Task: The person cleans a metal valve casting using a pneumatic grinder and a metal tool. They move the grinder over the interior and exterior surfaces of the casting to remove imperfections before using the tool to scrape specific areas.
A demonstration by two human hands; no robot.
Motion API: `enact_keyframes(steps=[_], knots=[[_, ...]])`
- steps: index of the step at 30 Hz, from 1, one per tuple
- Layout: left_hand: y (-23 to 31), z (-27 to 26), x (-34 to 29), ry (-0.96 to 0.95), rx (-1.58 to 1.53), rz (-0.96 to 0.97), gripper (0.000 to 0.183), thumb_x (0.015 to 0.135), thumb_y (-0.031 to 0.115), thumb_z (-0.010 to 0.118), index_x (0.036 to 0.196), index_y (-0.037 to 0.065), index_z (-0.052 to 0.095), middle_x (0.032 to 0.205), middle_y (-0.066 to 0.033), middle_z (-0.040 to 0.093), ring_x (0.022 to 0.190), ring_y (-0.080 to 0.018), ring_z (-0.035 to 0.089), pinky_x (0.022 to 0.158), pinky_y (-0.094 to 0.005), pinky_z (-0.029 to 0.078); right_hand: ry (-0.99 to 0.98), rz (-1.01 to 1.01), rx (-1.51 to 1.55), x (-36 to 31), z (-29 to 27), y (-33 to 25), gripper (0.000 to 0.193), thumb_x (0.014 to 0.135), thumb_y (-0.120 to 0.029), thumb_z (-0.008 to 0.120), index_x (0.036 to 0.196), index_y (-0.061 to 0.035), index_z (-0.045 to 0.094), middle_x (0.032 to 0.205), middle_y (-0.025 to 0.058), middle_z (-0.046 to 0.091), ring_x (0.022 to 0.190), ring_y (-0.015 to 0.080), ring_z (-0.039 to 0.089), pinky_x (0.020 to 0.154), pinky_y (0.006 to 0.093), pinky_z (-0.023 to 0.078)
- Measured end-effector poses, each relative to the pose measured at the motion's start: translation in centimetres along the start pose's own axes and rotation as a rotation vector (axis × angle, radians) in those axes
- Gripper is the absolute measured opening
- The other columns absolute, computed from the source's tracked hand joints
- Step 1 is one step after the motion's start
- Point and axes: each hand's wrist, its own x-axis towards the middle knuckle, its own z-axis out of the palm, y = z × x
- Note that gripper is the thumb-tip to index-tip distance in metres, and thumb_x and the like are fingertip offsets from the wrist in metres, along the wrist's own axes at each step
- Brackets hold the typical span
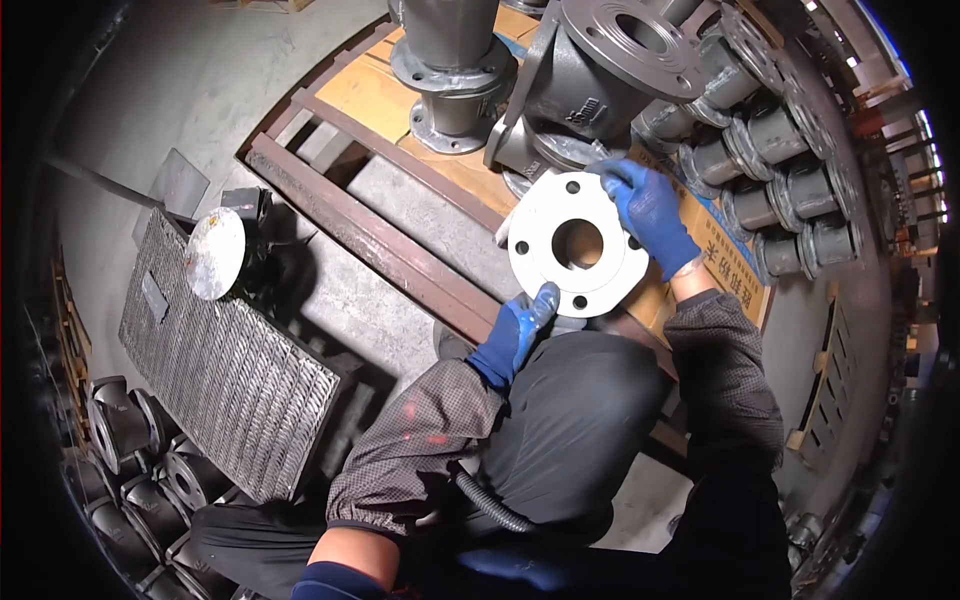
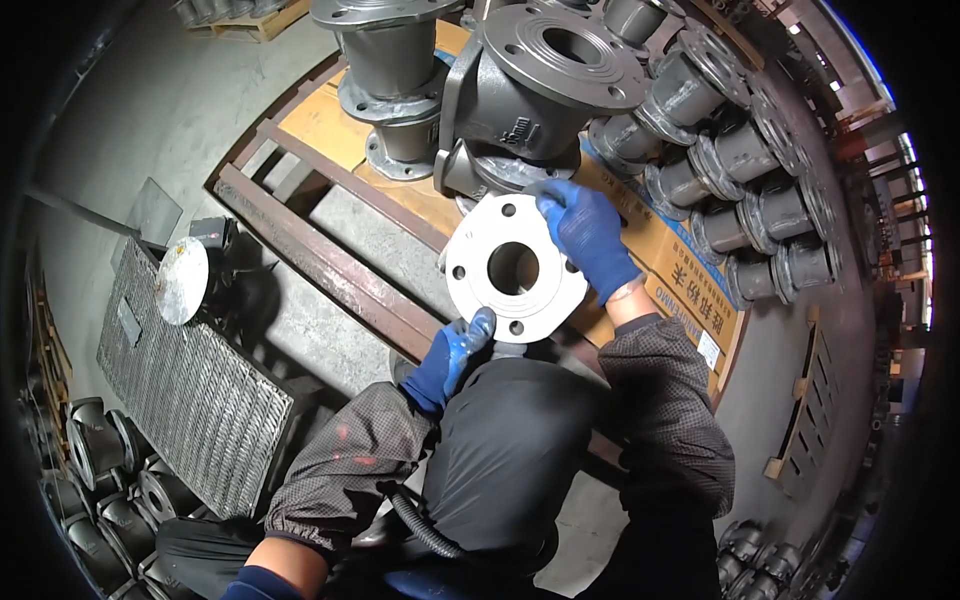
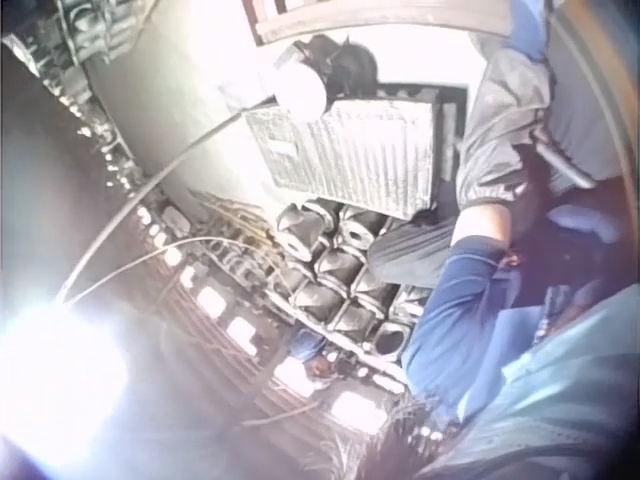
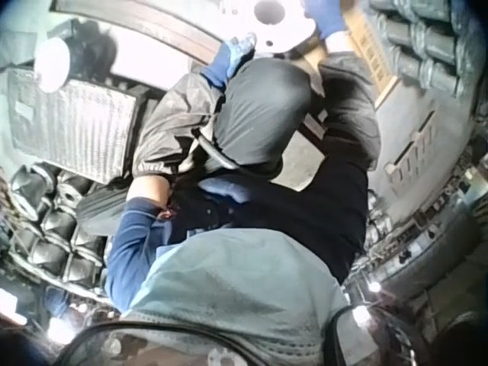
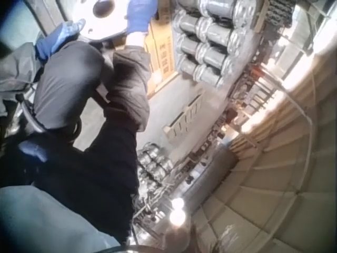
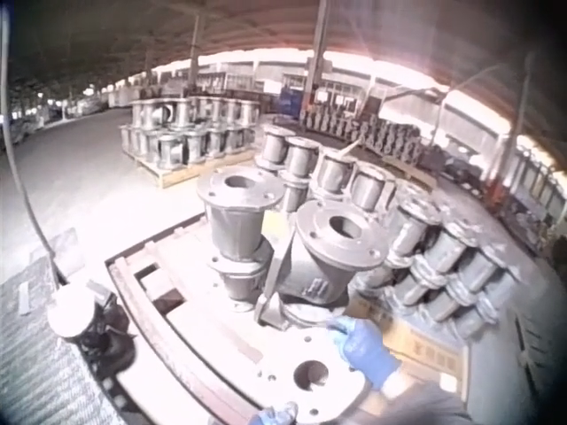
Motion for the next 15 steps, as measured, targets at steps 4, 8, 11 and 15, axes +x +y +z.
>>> enact_keyframes(steps=[4,8,11,15], knots=[[-0.5,1.2,1.3,-0.005,0.055,-0.355,0.034,0.091,0.031,0.058,0.098,-0.002,0.058,0.083,-0.0013,0.060,0.077,-0.0092,0.056,0.065,-0.0250,0.048,0.024,-0.042,-0.048,-1.2,-1.0,2.6,0.019,0.082,-0.018,0.057,0.097,-0.0101,0.067,0.088,0.0148,0.065,0.084,0.0333,0.062,0.072,0.0372,0.050],[-1.4,0.1,2.8,-0.214,0.383,-0.247,0.033,0.091,0.032,0.057,0.096,0.000,0.062,0.086,-0.0037,0.063,0.077,-0.0120,0.059,0.067,-0.0256,0.048,0.314,-0.203,-0.185,-2.2,-1.4,7.3,0.022,0.078,-0.011,0.057,0.099,-0.0116,0.064,0.091,0.0146,0.065,0.084,0.0342,0.061,0.073,0.0400,0.050],[-2.3,-3.9,2.0,0.030,0.439,-0.059,0.038,0.091,0.031,0.056,0.110,-0.001,0.061,0.096,-0.0081,0.065,0.081,-0.0128,0.059,0.072,-0.0280,0.048,0.375,0.020,-0.211,-2.6,-1.0,12.2,0.022,0.081,-0.016,0.056,0.101,-0.0107,0.063,0.093,0.0164,0.064,0.085,0.0344,0.062,0.073,0.0395,0.050],[0.0,-10.3,-2.8,0.254,0.636,0.063,0.030,0.090,0.029,0.054,0.100,0.003,0.065,0.089,-0.0082,0.066,0.079,-0.0170,0.061,0.072,-0.0294,0.049,0.461,0.409,-0.254,-5.4,-1.9,16.9,0.030,0.088,-0.031,0.047,0.106,-0.0113,0.061,0.098,0.0185,0.064,0.086,0.0379,0.061,0.075,0.0426,0.049]])
